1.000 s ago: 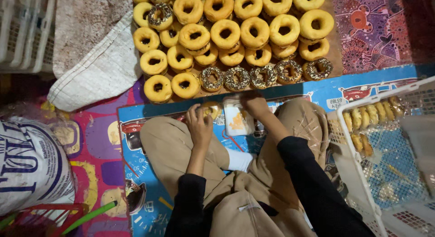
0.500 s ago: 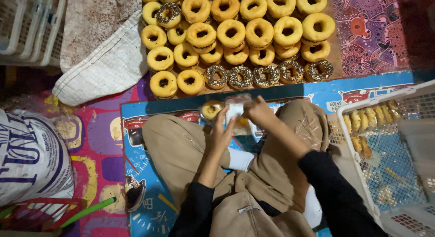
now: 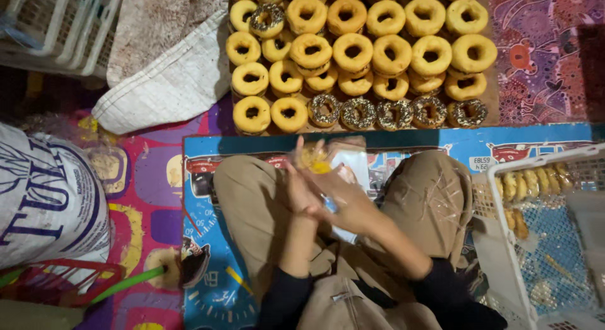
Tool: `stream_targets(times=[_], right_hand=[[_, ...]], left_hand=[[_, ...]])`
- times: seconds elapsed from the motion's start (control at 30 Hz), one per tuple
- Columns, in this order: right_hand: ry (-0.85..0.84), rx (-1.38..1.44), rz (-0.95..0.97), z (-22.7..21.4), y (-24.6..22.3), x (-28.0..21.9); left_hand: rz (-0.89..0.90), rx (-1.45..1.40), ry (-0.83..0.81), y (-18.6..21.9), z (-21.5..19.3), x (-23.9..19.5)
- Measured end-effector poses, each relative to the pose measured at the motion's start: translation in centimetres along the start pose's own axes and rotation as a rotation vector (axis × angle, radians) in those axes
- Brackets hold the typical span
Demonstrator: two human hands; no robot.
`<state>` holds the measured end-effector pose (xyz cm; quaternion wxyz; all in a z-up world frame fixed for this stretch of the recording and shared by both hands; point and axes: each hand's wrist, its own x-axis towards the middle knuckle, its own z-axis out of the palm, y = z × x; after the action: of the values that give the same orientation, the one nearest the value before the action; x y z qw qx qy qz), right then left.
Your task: The person sits on the floor and packages donuts by hand. They pick up donuts from a tray, place them into small plastic bags, and then put the filled bags into a white plastic crate.
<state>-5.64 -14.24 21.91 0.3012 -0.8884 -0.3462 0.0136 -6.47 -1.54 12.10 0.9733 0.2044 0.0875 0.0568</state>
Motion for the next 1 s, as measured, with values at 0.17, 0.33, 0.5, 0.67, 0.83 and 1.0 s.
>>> stream_targets(times=[0.17, 0.33, 0.5, 0.67, 0.83, 1.0], right_hand=[[-0.137, 0.295, 0.184, 0.9, 1.1, 8.9], [0.088, -0.356, 0.156, 2.3, 3.7, 17.8], [-0.01, -0.198, 0.203, 0.7, 3.9, 17.9], [0.252, 0.435, 0.013, -2.8, 1.2, 7.7], [0.221, 0.41, 0.342, -1.7, -3.1, 0.6], [0.132, 0.139, 0.265, -0.4, -2.4, 1.7]], left_hand=[[0.128, -0.58, 0.385, 7.7, -8.1, 4.1], [0.211, -0.458, 0.427, 10.6, -9.4, 3.2], [0.12, -0.634, 0.546, 10.1, -6.8, 4.3], [0.112, -0.815, 0.351, 8.4, -7.3, 4.9], [0.112, -0.677, 0.129, 2.7, -4.9, 3.0], [0.167, -0.416, -0.027, 0.6, 1.0, 0.4]])
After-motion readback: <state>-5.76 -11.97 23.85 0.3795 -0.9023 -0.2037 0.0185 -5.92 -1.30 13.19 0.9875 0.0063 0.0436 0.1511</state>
